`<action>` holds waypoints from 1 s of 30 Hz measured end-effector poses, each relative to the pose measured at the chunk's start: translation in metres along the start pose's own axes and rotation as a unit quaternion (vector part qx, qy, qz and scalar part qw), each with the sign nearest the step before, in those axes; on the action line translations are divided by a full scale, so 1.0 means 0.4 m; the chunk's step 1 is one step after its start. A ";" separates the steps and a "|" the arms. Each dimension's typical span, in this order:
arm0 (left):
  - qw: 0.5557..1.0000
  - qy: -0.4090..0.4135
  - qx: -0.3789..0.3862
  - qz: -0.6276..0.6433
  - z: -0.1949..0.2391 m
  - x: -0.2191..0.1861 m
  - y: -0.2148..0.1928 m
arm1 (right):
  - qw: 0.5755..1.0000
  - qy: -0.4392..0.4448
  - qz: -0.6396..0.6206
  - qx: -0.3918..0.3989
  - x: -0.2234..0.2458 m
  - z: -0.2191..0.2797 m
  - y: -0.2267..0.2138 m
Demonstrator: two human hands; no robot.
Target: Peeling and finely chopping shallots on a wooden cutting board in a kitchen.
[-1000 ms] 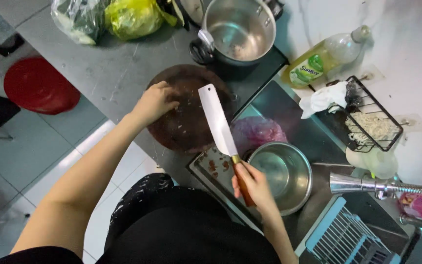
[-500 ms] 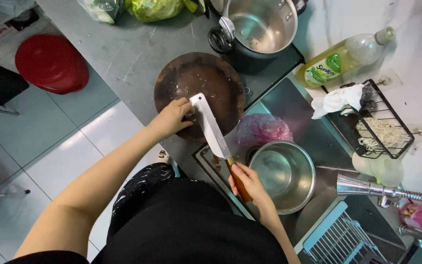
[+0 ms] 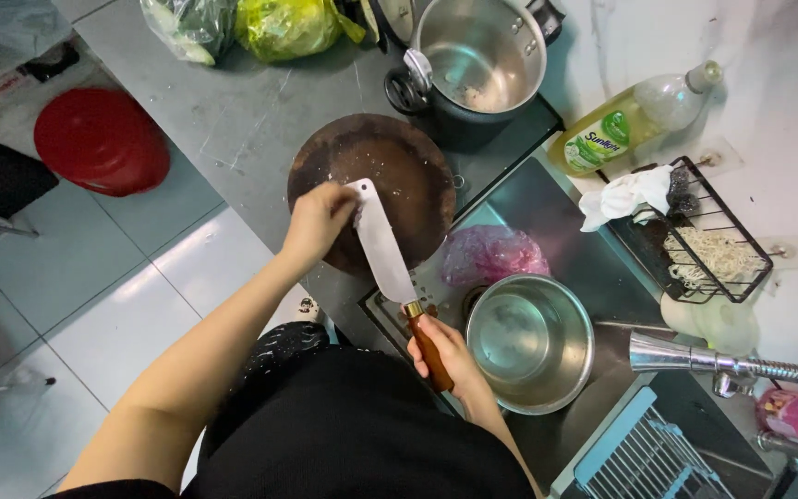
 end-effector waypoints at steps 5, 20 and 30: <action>0.997 0.013 -0.064 -0.032 -0.019 -0.072 -0.104 | 0.998 -0.031 -0.044 0.024 0.029 0.031 0.010; 0.985 0.128 -0.057 -0.104 0.044 -0.165 -0.040 | 0.941 -0.301 0.054 -0.146 0.495 -0.065 0.123; 0.997 0.046 0.040 -0.056 0.065 -0.106 -0.039 | 0.919 -0.321 0.099 -0.205 0.449 -0.037 0.128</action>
Point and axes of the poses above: each hand's wrist, its own z-axis away from the middle knuckle, its own y-axis out of the palm, x = y × z, the point moved 1 cm from there along -z, towards the middle knuckle, and after that the axes turned 12 degrees about -z, right-handed, at the moved point
